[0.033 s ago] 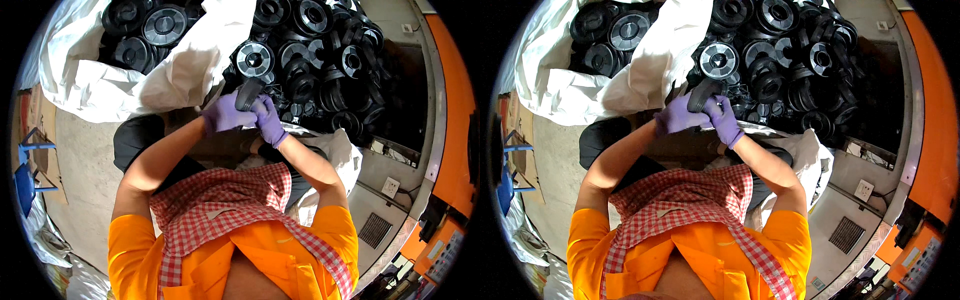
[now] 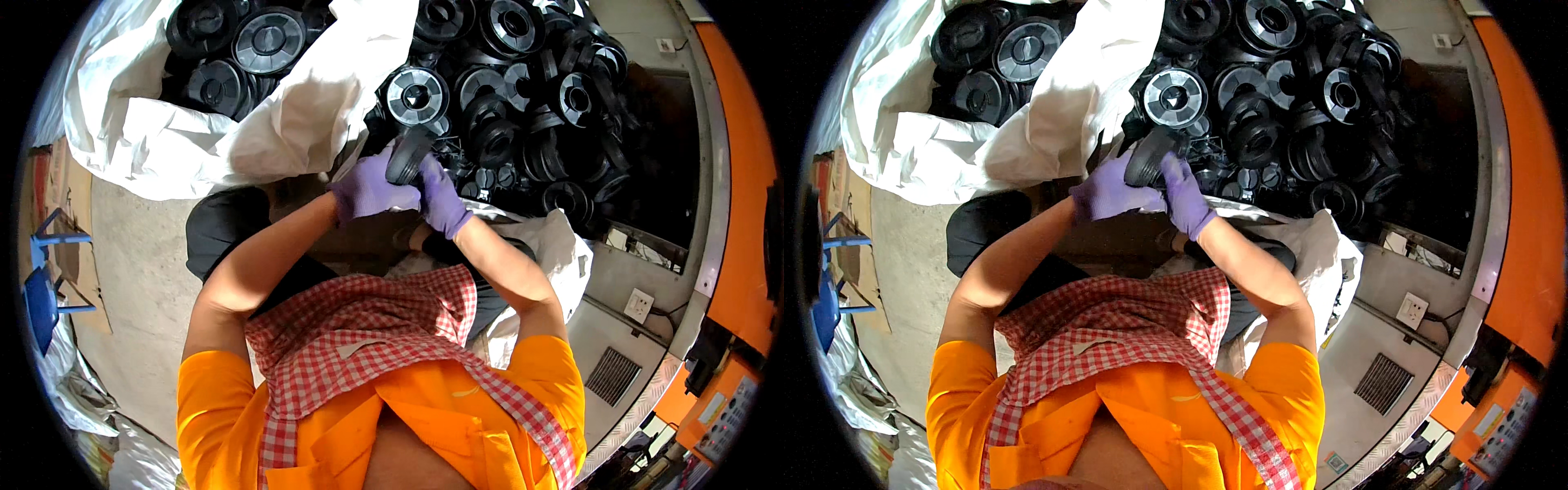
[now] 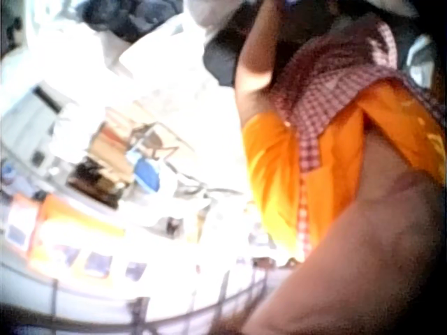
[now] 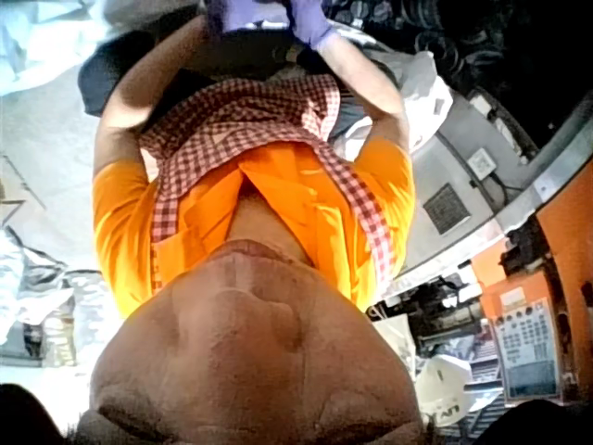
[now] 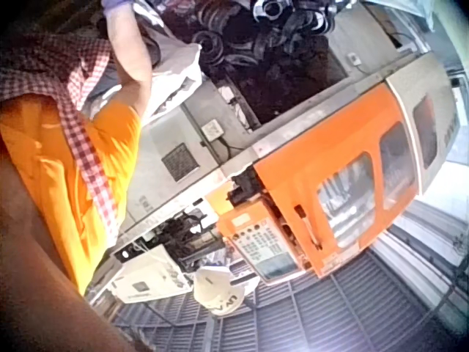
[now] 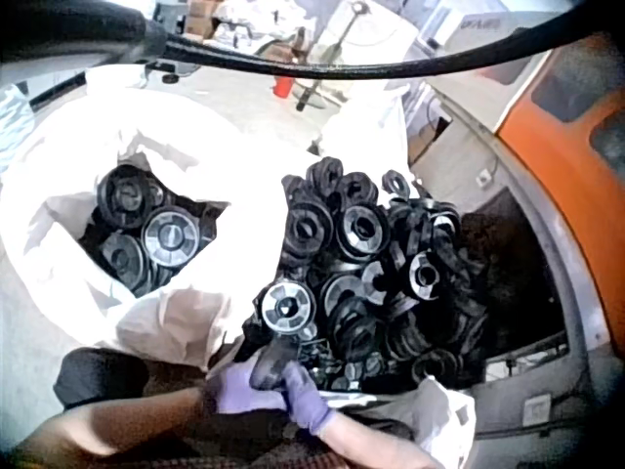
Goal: The person, wearing gloves, picks up and looks at several black circular rubber seals from a large pile, turning each one over in their hands.
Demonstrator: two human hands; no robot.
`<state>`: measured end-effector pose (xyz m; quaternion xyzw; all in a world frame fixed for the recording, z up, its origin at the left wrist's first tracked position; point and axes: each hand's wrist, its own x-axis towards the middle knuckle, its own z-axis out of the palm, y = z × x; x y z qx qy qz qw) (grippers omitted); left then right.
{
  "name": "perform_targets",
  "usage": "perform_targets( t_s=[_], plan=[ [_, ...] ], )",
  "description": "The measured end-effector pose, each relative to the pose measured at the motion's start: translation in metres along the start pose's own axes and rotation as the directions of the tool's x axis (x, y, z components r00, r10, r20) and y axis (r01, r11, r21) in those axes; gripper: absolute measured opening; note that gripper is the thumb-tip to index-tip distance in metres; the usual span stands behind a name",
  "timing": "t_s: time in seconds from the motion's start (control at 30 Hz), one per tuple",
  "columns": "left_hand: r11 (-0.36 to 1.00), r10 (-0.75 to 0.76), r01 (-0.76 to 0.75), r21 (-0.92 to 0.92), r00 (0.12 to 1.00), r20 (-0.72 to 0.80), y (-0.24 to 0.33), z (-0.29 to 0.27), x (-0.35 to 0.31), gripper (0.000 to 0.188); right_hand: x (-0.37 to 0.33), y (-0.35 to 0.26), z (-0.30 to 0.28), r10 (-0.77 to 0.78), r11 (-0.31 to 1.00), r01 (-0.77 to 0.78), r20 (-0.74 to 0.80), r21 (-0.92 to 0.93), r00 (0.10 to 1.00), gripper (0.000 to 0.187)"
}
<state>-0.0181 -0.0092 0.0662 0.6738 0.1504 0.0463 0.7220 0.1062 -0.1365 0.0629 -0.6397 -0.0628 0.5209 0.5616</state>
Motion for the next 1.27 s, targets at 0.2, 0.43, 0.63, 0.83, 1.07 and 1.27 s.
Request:
perform_targets(
  t_s=[0.2, 0.43, 0.63, 0.83, 1.07, 1.27],
  plan=[
    [0.949, -0.056, 0.052, -0.309, 0.998, -0.004, 0.005, -0.002, 0.001, 0.054, 0.01, -0.007, -0.027, -0.517, 0.088, 0.709, 0.576, -0.7, 0.633, 0.054],
    [0.999, -0.047, 0.048, 0.002, 0.989, -0.142, 0.008, 0.01, -0.004, 0.06, -0.001, 0.004, -0.001, -0.05, 0.917, 0.008, -0.095, -0.4, 0.994, 0.054],
    [0.998, 0.059, -0.048, 0.046, 0.953, -0.297, -0.002, 0.003, -0.001, 0.08, 0.022, 0.001, -0.016, -0.455, 0.69, 0.57, 0.345, -0.445, 0.821, 0.067],
    [0.988, 0.104, -0.07, 0.135, 0.959, -0.264, 0.002, 0.012, 0.0, 0.085, 0.024, 0.005, -0.01, -0.278, 0.898, 0.267, 0.019, -0.349, 0.96, 0.059],
    [0.8, 0.171, -0.504, -0.326, 0.712, -0.681, 0.028, -0.07, -0.001, 0.038, 0.096, -0.036, -0.03, -0.399, 0.808, 0.329, -0.042, -0.489, 0.916, 0.045],
    [0.691, 0.316, -0.467, -0.552, 0.882, -0.351, 0.022, -0.068, 0.023, 0.051, 0.204, 0.004, -0.036, -0.108, -0.175, -0.085, -0.066, -0.981, 0.992, 0.1]
  ],
)
